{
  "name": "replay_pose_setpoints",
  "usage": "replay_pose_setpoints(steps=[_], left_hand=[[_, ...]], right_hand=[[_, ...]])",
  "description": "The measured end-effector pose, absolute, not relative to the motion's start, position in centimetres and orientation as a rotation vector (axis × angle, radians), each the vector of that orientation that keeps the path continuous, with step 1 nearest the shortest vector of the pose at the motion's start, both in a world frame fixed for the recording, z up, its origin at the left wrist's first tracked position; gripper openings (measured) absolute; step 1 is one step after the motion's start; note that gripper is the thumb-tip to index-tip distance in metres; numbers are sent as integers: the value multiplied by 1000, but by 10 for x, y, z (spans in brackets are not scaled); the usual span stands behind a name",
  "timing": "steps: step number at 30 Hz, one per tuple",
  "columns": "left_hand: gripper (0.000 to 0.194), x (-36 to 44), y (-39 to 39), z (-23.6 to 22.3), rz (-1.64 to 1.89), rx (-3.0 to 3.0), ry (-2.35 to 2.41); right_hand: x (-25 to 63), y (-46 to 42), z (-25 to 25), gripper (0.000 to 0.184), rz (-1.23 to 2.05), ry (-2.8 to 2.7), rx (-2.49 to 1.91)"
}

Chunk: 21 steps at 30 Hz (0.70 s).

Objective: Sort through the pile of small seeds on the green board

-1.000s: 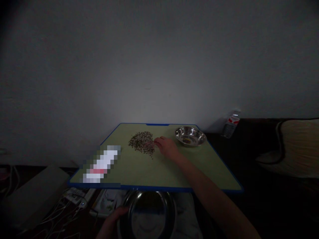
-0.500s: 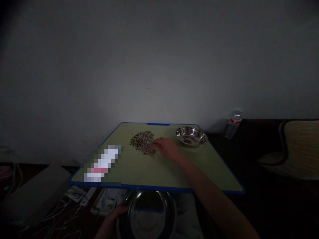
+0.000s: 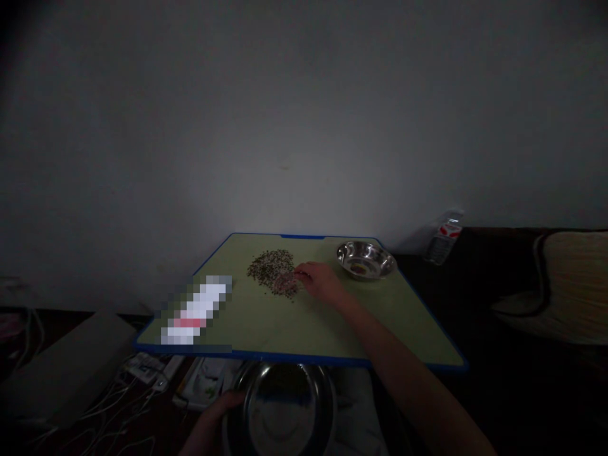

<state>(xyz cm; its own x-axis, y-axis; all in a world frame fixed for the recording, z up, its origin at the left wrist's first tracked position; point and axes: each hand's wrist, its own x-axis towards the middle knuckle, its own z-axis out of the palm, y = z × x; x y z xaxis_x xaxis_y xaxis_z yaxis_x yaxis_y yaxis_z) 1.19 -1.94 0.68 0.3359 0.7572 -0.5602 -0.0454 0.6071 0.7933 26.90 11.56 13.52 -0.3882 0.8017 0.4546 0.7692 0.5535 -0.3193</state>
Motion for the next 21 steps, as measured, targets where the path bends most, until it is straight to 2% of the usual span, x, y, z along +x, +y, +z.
replay_pose_setpoints(steps=[8,21], left_hand=[[29,15,9,-1,510,848,1136],[26,12,7,-11,548,895,1064]], right_hand=[[267,114,136,21,143,-2243,-1188],[266,115,133,20,239,-2190,-1190]])
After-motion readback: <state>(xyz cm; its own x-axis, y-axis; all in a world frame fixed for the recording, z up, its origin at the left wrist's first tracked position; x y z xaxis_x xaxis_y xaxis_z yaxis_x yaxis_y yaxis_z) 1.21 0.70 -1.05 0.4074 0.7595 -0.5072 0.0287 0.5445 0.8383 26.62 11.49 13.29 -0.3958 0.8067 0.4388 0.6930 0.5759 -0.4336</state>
